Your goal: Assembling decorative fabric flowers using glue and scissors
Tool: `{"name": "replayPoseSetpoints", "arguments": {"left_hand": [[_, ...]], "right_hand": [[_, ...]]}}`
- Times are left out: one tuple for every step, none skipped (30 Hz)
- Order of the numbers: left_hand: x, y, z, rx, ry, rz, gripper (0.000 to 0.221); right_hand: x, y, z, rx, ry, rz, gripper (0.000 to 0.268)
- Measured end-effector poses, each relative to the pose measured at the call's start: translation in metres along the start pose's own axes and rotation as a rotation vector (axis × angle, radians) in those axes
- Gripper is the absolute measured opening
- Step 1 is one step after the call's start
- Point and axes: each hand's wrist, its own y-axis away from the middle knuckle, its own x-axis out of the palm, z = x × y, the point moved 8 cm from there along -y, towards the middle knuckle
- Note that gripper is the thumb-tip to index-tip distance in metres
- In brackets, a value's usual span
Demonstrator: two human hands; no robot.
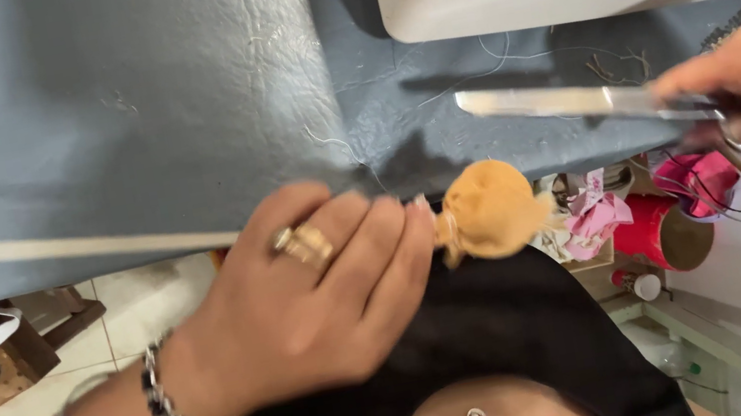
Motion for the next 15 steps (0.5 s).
{"name": "replayPoseSetpoints", "arguments": {"left_hand": [[-0.009,0.001,-0.006,0.007,-0.007,0.0,0.012],[-0.015,0.003,-0.002,-0.105,0.184,0.017,0.015],[-0.021,0.006,0.0,-0.218,0.371,0.033,0.02],[-0.024,0.005,-0.007,-0.212,0.36,0.034,0.02],[-0.024,0.009,-0.001,-0.382,0.482,0.037,0.016],[-0.022,0.014,0.002,-0.552,0.604,0.038,0.014],[-0.019,0.016,0.003,-0.545,0.591,0.04,0.014],[-0.011,0.022,0.008,-0.636,0.707,0.052,0.011],[-0.002,0.027,0.012,-0.722,0.824,0.064,0.009],[0.012,0.034,0.011,-0.711,0.811,0.064,0.009],[0.027,0.043,0.015,-0.77,0.909,0.009,0.011],[0.043,0.052,0.018,-0.827,1.008,-0.046,0.013],[0.054,0.05,0.015,-0.811,1.002,-0.043,0.013],[0.07,0.051,0.014,-0.885,1.253,-0.121,0.012],[0.087,0.053,0.01,-0.957,1.507,-0.198,0.011]], "right_hand": [[0.004,-0.004,0.002,-0.002,0.003,-0.009,0.045],[0.001,-0.008,0.001,0.047,0.095,-0.098,0.043],[-0.002,-0.011,0.0,0.092,0.183,-0.189,0.042],[-0.002,-0.015,0.008,0.087,0.185,-0.2,0.042],[-0.004,-0.019,0.016,0.077,0.226,-0.246,0.039],[-0.007,-0.022,0.025,0.067,0.267,-0.291,0.037],[-0.01,-0.024,0.041,0.061,0.267,-0.306,0.037],[-0.019,-0.022,0.063,0.022,0.358,-0.404,0.036],[-0.028,-0.019,0.084,-0.013,0.452,-0.505,0.035],[-0.025,-0.024,0.099,-0.015,0.456,-0.522,0.035],[-0.025,-0.026,0.118,-0.111,0.246,-0.588,0.041],[-0.025,-0.026,0.135,-0.21,0.033,-0.648,0.047],[-0.012,-0.036,0.135,-0.208,0.04,-0.664,0.047],[-0.001,-0.043,0.136,-0.273,-0.105,-0.717,0.06],[0.009,-0.051,0.136,-0.337,-0.254,-0.764,0.074]]}}
